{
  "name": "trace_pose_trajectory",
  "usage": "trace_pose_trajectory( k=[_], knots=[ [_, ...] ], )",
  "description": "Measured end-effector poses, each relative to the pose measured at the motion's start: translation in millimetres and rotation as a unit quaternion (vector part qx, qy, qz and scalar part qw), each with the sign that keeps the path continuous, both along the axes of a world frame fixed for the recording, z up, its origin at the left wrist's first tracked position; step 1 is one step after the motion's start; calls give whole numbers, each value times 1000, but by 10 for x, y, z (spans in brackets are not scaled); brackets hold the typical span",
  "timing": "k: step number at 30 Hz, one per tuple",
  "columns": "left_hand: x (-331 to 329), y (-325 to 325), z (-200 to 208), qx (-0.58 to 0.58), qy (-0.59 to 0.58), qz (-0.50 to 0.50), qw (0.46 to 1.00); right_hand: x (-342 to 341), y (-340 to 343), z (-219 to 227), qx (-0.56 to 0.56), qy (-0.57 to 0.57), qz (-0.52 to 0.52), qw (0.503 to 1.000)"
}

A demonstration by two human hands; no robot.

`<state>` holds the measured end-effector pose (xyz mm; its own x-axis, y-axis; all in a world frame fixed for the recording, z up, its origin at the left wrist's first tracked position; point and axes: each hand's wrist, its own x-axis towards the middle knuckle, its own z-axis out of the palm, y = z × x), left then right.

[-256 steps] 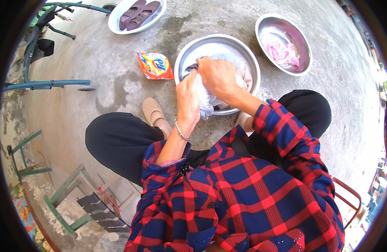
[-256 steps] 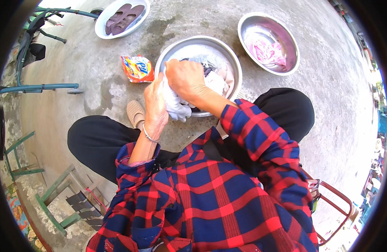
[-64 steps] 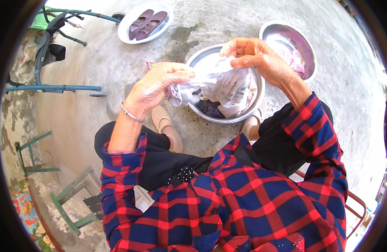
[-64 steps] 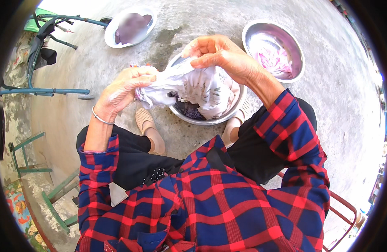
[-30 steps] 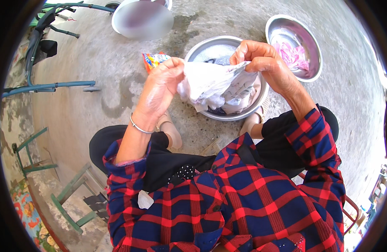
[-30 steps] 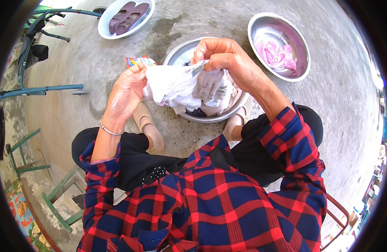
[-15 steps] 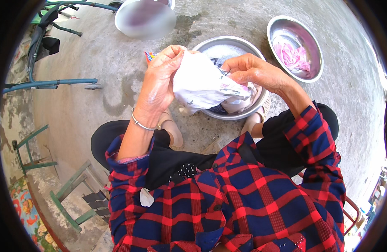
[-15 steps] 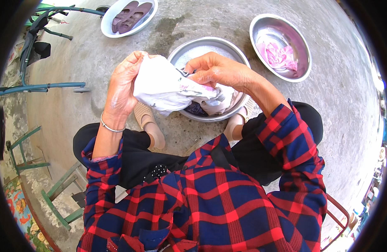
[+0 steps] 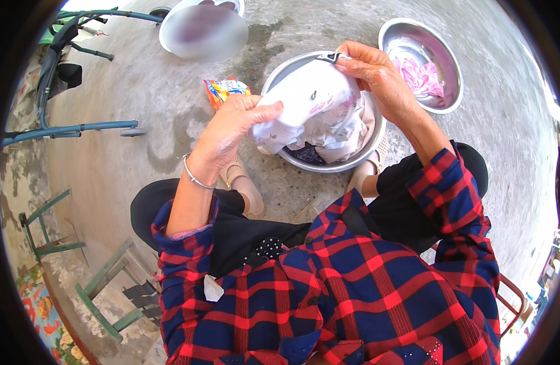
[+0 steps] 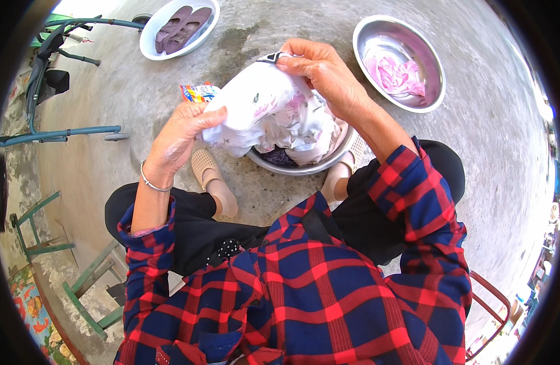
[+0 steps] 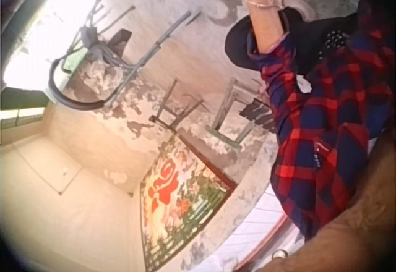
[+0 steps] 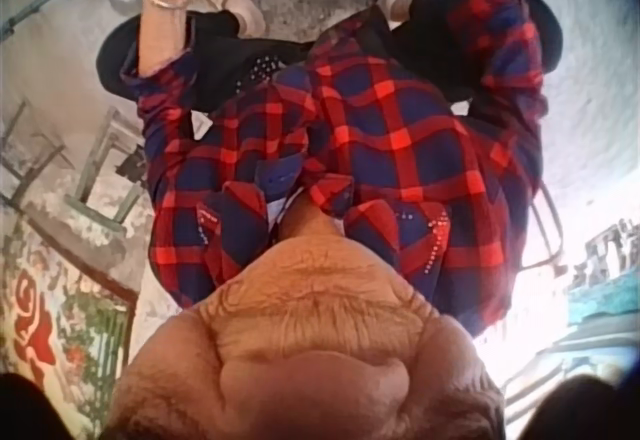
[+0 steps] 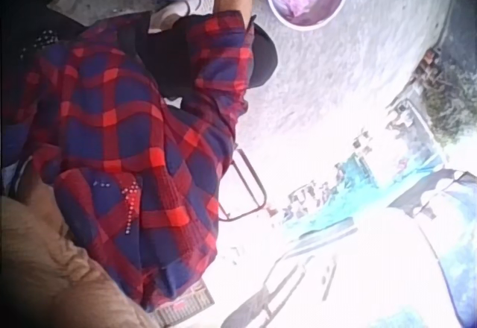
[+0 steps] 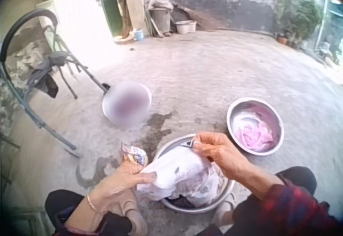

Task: The person sits on the ground and washes a white patterned cloth by hand in a metal basin filled with water. They repeatedly submerge, scrub, and wring the cloth, occasionally lifting it to inspect the fabric.

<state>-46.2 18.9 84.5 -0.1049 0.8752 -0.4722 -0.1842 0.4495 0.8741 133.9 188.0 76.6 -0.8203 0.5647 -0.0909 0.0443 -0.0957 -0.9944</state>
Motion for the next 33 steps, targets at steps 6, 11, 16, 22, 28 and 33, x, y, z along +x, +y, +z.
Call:
trace_pose_trajectory(
  k=[6,11,16,22,28,33],
  knots=[
    [50,29,-32,115,-17,109,987,-40,-6,-87,-47,20,-12,999],
    [61,9,-5,113,-74,114,984,-48,-28,-113,-74,35,-21,996],
    [85,24,-6,115,-82,137,981,-28,-31,-97,-98,31,-17,995],
    [72,12,-31,119,-104,145,977,-23,-82,-45,-124,19,-28,992],
    [13,4,-20,98,-114,106,983,3,-59,-31,-96,13,-1,995],
    [77,19,-4,98,-136,78,983,9,-74,-37,-56,31,46,997]
  ],
)
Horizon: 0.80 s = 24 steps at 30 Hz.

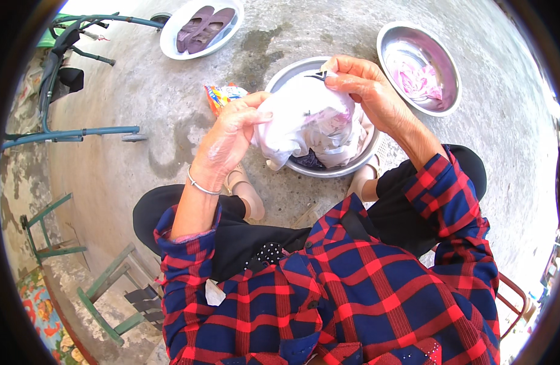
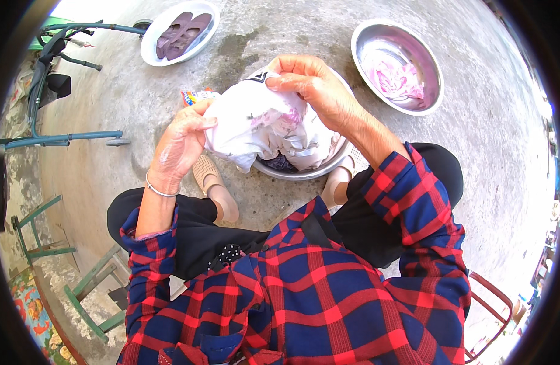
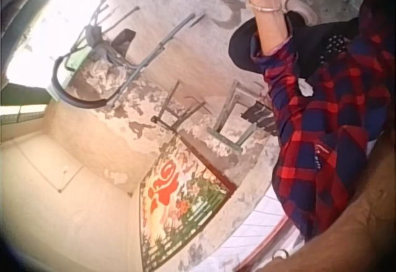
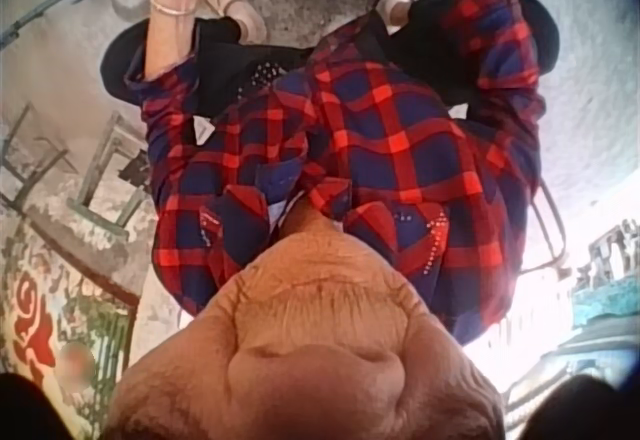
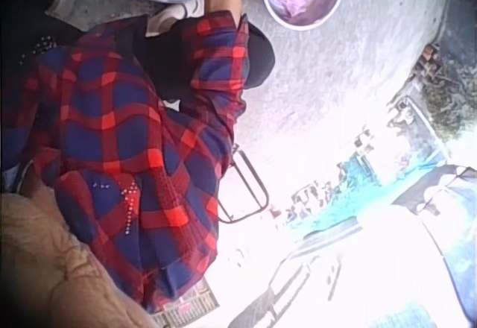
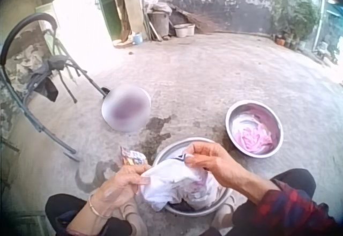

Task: The person sits on the ground and washes a white patterned cloth by hand in a metal basin filled with water. They repeatedly submerge, scrub, and wring the cloth, occasionally lifting it to inspect the fabric.

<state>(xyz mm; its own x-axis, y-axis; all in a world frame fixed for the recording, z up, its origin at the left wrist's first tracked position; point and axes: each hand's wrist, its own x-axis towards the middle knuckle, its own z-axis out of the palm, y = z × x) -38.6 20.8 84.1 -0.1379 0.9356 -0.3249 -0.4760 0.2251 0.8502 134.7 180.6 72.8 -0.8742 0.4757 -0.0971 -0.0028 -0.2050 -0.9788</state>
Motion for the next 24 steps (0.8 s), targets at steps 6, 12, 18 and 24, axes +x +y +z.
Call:
trace_pose_trajectory(
  k=[6,12,18,24],
  knots=[
    [140,27,51,-75,-73,-61,993,-51,-58,8,33,58,57,996],
    [78,-31,-231,-119,-15,-61,991,-45,-85,41,45,65,77,994],
    [78,-31,-401,-255,78,-133,955,-51,-98,-5,56,81,62,993],
    [83,-91,-236,-117,-113,30,986,-10,-36,-27,97,59,36,993]
  ],
)
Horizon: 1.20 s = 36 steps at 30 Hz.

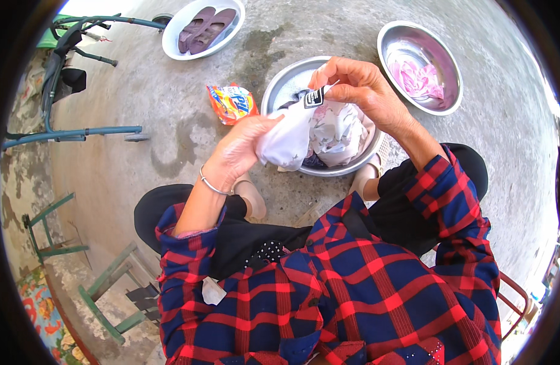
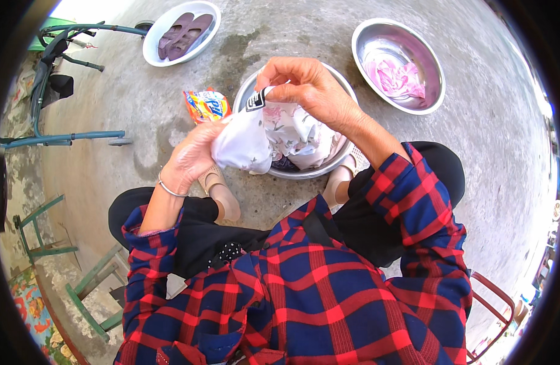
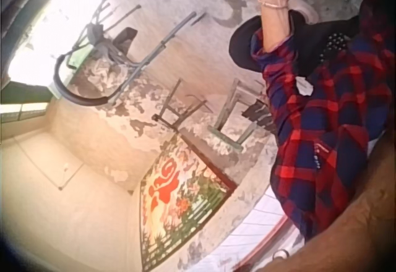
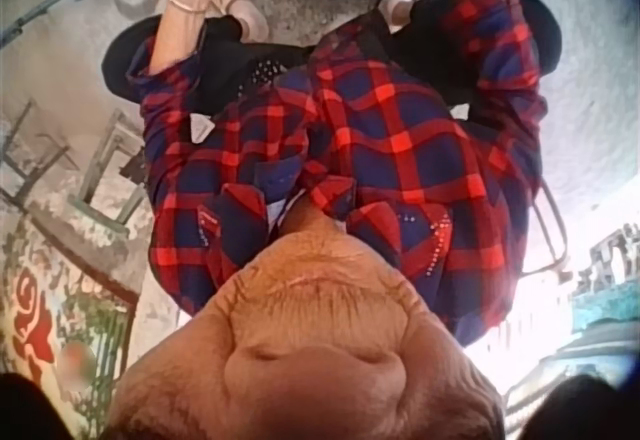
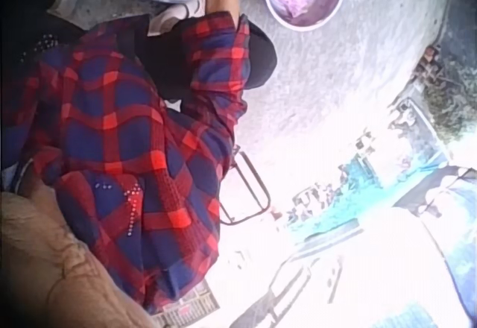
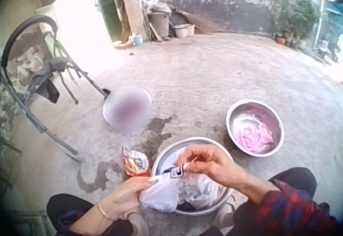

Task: The person sits on the ground and washes a white patterned cloth by hand in a metal basin filled with water. They repeatedly submerge, scrub, and wring the cloth, occasionally lifting it to inspect the fabric.

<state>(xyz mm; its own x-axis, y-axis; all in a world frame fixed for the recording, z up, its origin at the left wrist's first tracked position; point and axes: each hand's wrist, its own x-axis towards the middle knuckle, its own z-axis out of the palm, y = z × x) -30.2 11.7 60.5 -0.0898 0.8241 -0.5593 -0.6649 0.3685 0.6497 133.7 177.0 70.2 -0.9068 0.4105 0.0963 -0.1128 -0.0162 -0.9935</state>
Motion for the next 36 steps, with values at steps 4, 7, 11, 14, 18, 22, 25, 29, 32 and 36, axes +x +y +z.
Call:
trace_pose_trajectory(
  k=[4,7,11,14,18,22,25,29,32,36],
  knots=[
    [-105,56,19,106,-39,99,989,34,24,1,-14,-8,-8,1000],
    [-115,53,55,140,-119,115,976,14,21,-30,-12,-6,-16,1000],
    [-54,25,130,189,-138,108,966,-3,30,-40,-5,-13,-30,999],
    [-31,-2,168,206,-134,106,964,34,49,-43,53,-40,-63,996],
    [-50,10,229,223,-131,101,961,69,48,-31,0,-202,-68,977],
    [-78,17,243,231,-105,97,963,85,-99,-85,-105,-158,29,981],
    [-91,15,273,241,-62,85,965,21,-107,-110,-203,-136,20,969],
    [-122,64,280,217,22,101,971,50,33,-206,-245,-65,-82,964],
    [-126,76,325,198,83,91,973,51,-7,-89,-243,-32,-130,961],
    [-99,77,330,177,125,67,974,49,-5,-78,-240,-23,-145,960]
  ],
)
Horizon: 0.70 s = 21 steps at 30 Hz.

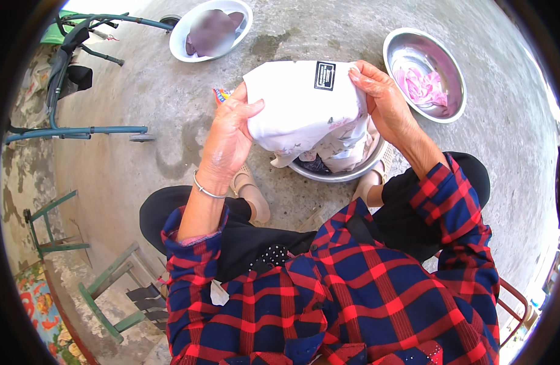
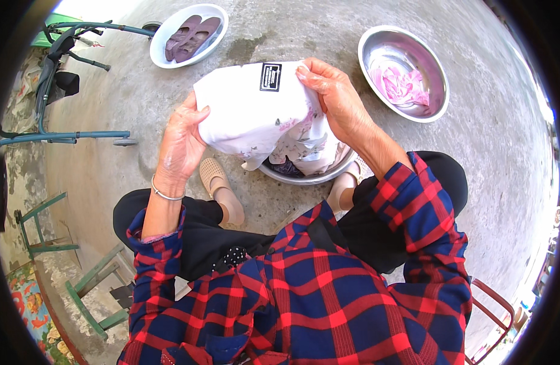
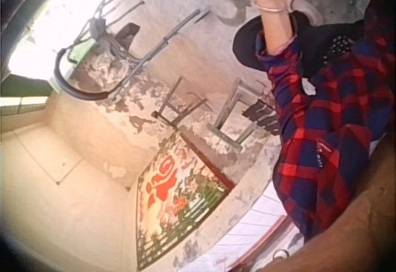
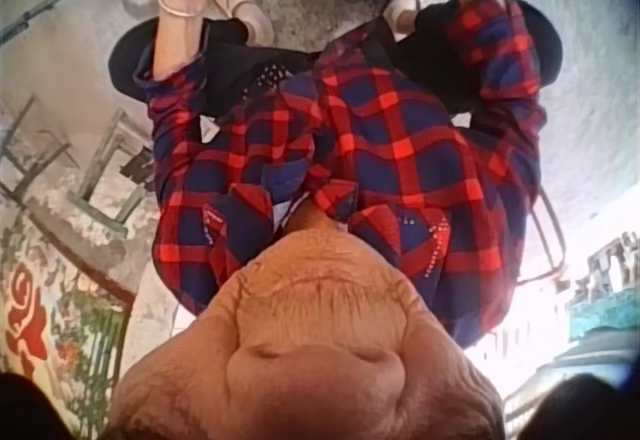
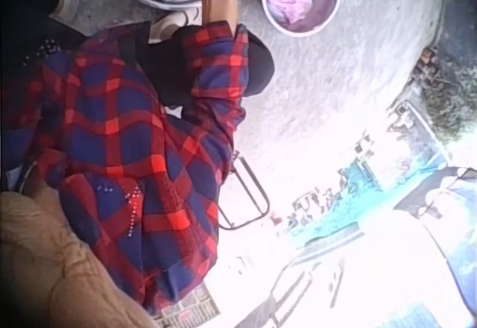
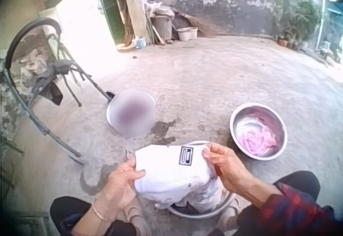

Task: The person sits on the ground and washes a white patterned cloth by hand in a metal basin filled with water. They repeatedly submerge, scrub, and wring the cloth, occasionally lifting it to inspect the fabric.

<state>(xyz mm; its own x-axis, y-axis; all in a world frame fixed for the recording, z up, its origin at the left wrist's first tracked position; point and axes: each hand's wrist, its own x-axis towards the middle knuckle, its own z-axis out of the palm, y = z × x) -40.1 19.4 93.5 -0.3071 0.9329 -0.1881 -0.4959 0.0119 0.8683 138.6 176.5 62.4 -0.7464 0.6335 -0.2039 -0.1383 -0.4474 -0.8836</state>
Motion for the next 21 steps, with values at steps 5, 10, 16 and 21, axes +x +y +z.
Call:
trace_pose_trajectory(
  k=[5,10,16,21],
  knots=[
    [5,3,-45,-5,-44,13,999,-15,-2,-10,-8,3,-7,1000],
    [50,-6,-33,10,0,11,1000,-41,-21,21,14,-16,-11,1000],
    [70,2,-12,30,-17,47,998,78,86,-39,91,-56,62,992],
    [42,-57,-38,54,-75,51,994,72,52,-46,24,-126,168,977]
  ],
)
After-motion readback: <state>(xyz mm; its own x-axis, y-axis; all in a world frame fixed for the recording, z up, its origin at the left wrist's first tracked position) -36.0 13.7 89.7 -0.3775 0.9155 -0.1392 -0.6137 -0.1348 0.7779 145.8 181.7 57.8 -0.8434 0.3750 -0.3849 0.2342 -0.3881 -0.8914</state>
